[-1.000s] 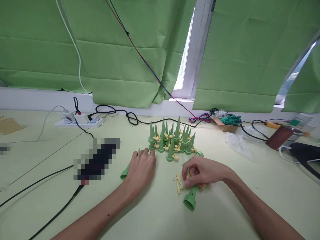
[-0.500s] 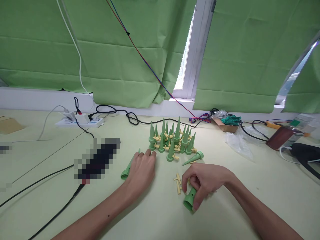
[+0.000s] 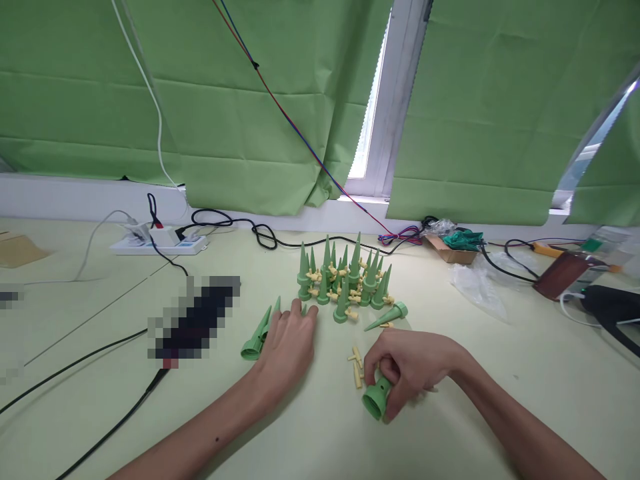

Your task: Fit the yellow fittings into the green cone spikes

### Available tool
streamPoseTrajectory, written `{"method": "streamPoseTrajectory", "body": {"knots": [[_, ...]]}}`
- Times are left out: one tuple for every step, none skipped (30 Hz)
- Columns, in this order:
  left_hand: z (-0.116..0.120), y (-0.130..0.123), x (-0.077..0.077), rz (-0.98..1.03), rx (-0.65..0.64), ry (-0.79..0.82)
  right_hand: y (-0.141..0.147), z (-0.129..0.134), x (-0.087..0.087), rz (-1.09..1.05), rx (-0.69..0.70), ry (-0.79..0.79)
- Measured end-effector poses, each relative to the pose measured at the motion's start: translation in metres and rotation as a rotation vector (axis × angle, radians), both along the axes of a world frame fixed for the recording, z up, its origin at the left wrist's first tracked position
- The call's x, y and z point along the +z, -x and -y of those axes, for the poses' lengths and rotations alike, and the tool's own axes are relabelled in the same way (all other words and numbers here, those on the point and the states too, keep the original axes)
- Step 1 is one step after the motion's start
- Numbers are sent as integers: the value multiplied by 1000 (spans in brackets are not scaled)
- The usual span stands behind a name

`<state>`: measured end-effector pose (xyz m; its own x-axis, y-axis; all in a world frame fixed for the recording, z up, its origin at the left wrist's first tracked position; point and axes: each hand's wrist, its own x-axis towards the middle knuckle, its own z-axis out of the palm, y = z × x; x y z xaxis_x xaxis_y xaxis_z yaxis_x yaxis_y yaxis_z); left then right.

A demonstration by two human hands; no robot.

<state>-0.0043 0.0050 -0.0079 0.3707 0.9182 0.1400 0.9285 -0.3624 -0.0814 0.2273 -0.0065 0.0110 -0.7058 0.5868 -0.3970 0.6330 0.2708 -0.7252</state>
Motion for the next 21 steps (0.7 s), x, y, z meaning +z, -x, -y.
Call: {"method": "streamPoseTrajectory", "body": {"knots": [[0, 0, 0, 6, -7, 6, 0, 0, 1, -8, -7, 1], [0, 0, -1, 12, -13, 7, 0, 1, 1, -19, -15, 1], [0, 0, -1, 19, -20, 5, -1, 2, 2, -35, -25, 2], [0, 0, -2, 28, -24, 1, -1, 2, 2, -52, -35, 8], [0, 0, -3, 38, -25, -4, -2, 3, 3, -71, -47, 16], [0, 0, -4, 48, -26, -8, -2, 3, 3, -91, -61, 29], [0, 1, -5, 56, -26, -10, -3, 4, 4, -112, -79, 47], [1, 1, -6, 64, -25, -14, -4, 4, 5, -133, -101, 68], [1, 1, -7, 72, -23, -19, -5, 5, 7, -157, -126, 89], [2, 1, -8, 79, -21, -23, -5, 5, 8, -182, -151, 108], [2, 0, -8, 86, -21, -24, -6, 4, 9, -210, -175, 124], [3, 0, -8, 92, -18, -22, -6, 4, 10, -239, -196, 133], [4, 0, -8, 96, -15, -16, -7, 4, 11, -272, -213, 136], [4, -1, -8, 98, -11, -8, -7, 4, 12, -307, -227, 134], [5, -1, -7, 99, -9, 0, -8, 4, 12, -340, -235, 132], [5, -2, -6, 98, -6, 6, -9, 4, 13, -371, -240, 131], [6, -2, -5, 96, -5, 10, -9, 4, 13, -397, -246, 126], [6, -3, -4, 95, -4, 12, -10, 4, 13, -418, -248, 117], [7, -3, -3, 94, -4, 13, -11, 4, 13, -434, -249, 103], [7, -4, -2, 94, -3, 13, -11, 4, 13, -447, -249, 85], [8, -4, -1, 95, -1, 15, -12, 4, 14, -460, -248, 67]]}}
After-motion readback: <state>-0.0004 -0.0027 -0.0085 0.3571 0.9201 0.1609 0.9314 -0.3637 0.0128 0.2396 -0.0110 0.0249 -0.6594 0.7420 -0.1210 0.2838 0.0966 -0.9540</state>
